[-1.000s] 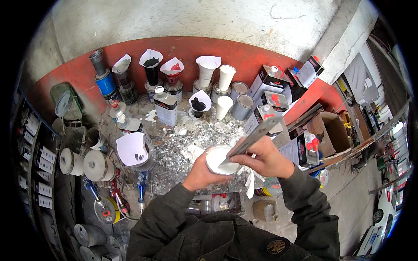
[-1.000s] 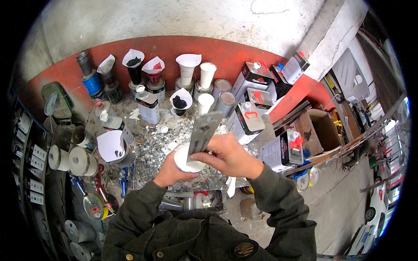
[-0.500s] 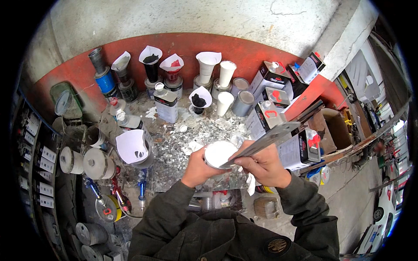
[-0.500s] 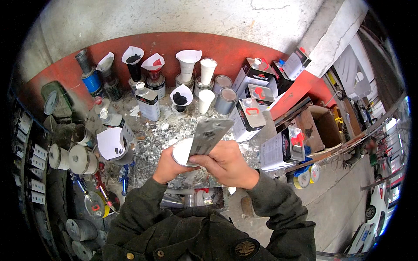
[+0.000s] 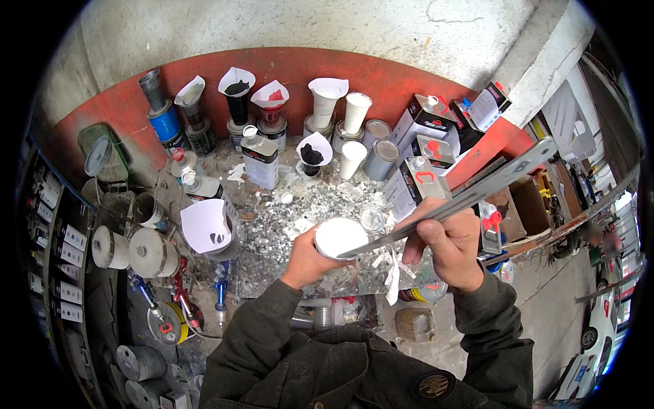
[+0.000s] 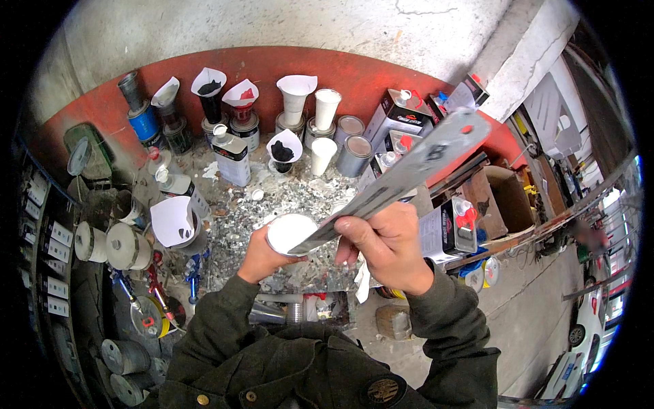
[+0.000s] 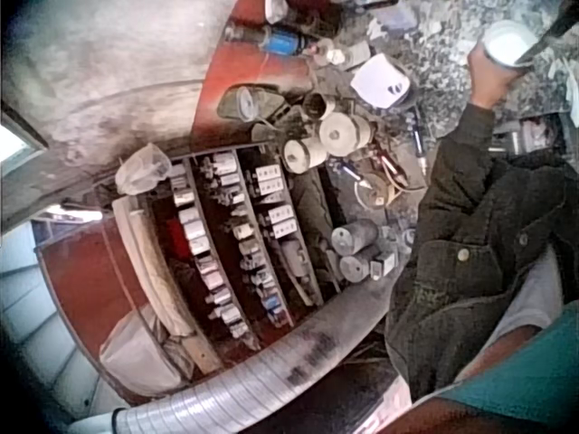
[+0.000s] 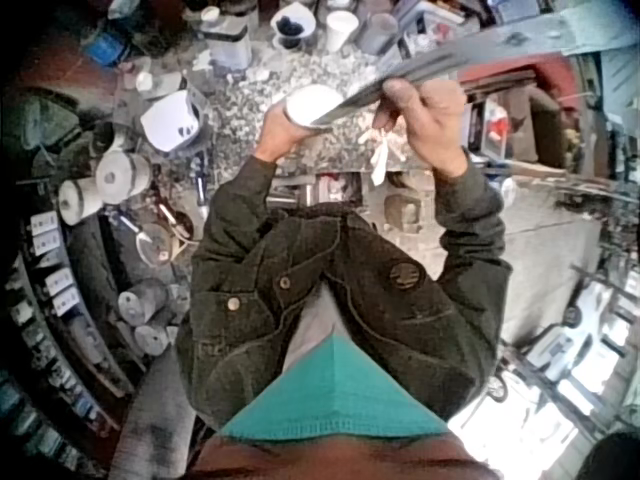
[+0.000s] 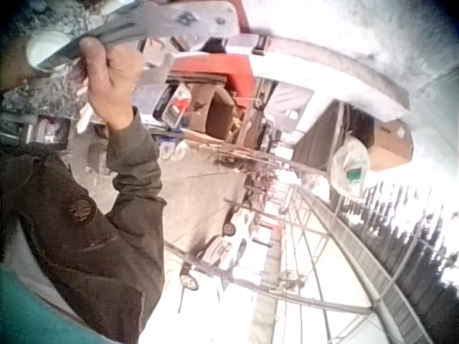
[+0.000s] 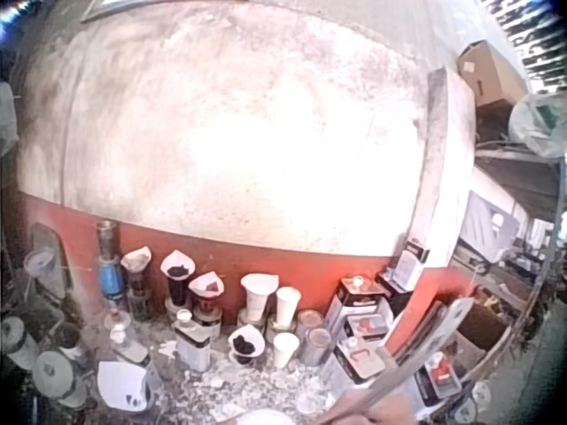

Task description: The person walks to a workbench in a garage and picks up a spray gun. They then pour white paint from a can into a small cup, stir it with a metal stick, and pour the mixture into the spray gun's container. The person repeats this process with a second can of paint, stirring and pouring the contents into the spray gun.

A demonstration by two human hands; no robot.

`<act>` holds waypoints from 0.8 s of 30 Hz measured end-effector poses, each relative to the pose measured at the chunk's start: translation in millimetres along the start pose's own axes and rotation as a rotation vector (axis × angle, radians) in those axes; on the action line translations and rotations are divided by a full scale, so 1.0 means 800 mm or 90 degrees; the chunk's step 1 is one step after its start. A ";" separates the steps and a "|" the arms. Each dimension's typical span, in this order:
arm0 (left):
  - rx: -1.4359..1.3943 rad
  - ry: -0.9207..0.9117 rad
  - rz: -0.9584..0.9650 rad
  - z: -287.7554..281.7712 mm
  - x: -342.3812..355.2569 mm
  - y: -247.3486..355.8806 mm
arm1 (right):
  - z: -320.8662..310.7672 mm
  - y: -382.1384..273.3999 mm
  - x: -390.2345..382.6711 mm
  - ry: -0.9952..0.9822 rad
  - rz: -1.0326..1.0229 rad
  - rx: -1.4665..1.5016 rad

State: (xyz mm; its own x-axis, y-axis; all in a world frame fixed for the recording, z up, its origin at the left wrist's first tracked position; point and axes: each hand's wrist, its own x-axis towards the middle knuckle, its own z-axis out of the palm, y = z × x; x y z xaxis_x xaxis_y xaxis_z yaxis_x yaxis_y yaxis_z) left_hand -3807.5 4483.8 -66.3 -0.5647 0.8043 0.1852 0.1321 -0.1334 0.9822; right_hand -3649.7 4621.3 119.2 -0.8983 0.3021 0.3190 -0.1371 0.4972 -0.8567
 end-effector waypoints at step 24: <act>-0.051 -0.056 -0.003 -0.009 0.005 0.010 | 0.026 0.052 0.021 -0.217 -0.116 -0.210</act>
State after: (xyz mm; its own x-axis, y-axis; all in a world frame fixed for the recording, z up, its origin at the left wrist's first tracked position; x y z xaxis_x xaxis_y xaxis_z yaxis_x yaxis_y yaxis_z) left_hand -3814.6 4481.9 -57.8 -0.4915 0.8521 0.1800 0.0613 -0.1723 0.9831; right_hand -3678.8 4629.9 80.5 -0.9648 -0.0686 0.2537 -0.2145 0.7637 -0.6089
